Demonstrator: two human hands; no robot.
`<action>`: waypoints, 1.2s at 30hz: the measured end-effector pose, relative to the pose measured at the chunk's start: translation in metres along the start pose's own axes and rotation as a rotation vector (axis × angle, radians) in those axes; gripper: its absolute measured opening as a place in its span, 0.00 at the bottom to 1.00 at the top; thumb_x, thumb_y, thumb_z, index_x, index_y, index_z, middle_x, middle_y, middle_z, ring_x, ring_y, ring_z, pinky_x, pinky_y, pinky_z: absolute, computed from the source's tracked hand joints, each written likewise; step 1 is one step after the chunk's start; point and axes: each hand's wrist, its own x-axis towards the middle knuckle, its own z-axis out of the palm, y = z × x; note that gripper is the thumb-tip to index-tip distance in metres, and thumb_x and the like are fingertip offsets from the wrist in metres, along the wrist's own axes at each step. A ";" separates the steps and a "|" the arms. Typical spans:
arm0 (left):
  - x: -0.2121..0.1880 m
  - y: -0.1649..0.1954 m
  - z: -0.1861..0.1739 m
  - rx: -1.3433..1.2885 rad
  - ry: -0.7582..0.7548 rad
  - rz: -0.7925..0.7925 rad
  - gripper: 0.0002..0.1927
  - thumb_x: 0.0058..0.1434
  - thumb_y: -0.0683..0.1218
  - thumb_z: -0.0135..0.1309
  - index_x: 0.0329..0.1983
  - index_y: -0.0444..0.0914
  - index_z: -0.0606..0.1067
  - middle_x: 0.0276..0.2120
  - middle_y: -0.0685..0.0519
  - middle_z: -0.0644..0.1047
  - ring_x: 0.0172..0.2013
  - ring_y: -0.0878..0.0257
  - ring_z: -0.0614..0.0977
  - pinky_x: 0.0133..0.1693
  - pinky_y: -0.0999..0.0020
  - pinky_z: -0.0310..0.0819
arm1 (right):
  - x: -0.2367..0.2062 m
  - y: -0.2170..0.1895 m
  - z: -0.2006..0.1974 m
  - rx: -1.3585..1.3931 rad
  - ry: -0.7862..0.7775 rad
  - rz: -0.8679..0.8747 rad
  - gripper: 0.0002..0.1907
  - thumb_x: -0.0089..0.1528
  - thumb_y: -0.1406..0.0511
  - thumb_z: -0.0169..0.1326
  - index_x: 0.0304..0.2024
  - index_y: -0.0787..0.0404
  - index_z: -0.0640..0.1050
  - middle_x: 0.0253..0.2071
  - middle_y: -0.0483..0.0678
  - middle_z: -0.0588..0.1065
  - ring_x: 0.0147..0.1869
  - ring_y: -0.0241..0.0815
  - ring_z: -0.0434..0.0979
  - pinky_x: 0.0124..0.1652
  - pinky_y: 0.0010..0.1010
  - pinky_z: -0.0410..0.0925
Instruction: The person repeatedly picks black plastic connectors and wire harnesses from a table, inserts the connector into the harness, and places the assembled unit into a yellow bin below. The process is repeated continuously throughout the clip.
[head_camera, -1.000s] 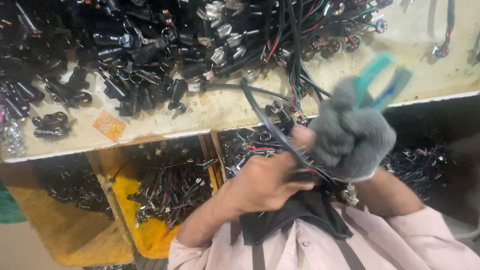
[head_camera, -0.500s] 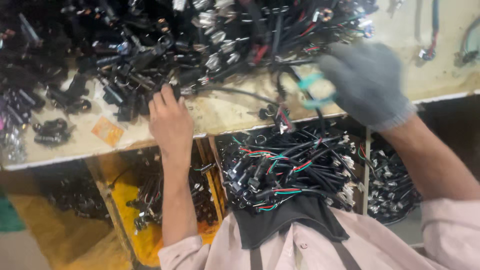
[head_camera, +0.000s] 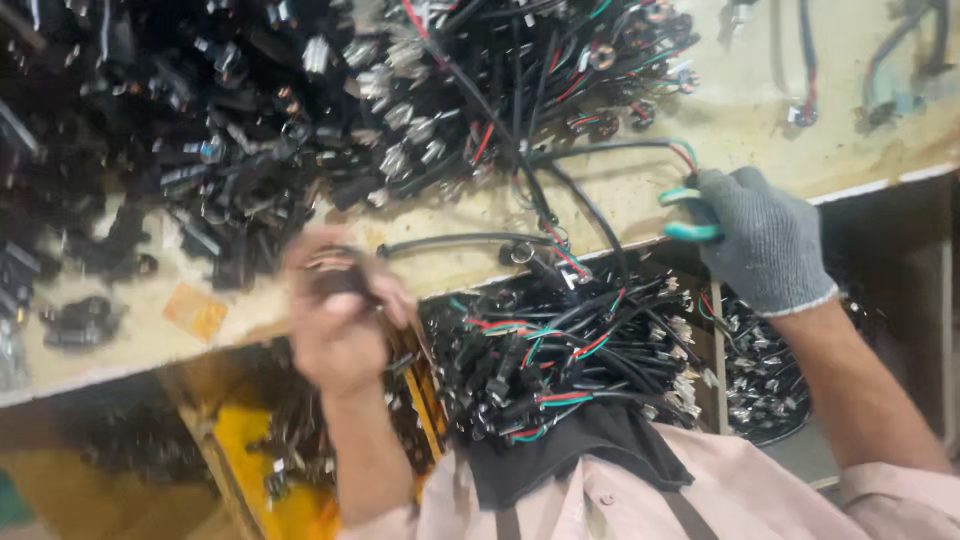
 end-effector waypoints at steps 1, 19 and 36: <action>-0.004 -0.001 0.015 0.076 -0.012 -0.116 0.29 0.58 0.46 0.56 0.63 0.34 0.68 0.40 0.46 0.78 0.32 0.61 0.78 0.33 0.68 0.74 | 0.001 -0.004 0.005 -0.039 -0.007 0.007 0.18 0.61 0.66 0.64 0.54 0.57 0.79 0.37 0.52 0.74 0.37 0.54 0.78 0.36 0.44 0.69; -0.018 -0.031 0.076 0.792 -0.511 -0.096 0.24 0.64 0.35 0.58 0.64 0.36 0.71 0.41 0.45 0.81 0.41 0.55 0.86 0.45 0.67 0.80 | 0.010 -0.065 -0.024 0.656 0.269 -0.548 0.04 0.64 0.70 0.59 0.37 0.64 0.75 0.31 0.54 0.76 0.34 0.53 0.80 0.31 0.39 0.74; -0.030 -0.045 0.073 0.832 -0.523 0.017 0.19 0.61 0.42 0.65 0.53 0.31 0.75 0.43 0.44 0.81 0.42 0.55 0.86 0.44 0.68 0.80 | -0.012 -0.115 -0.010 1.917 -0.024 0.314 0.06 0.65 0.66 0.56 0.44 0.59 0.74 0.34 0.48 0.73 0.34 0.45 0.74 0.35 0.34 0.68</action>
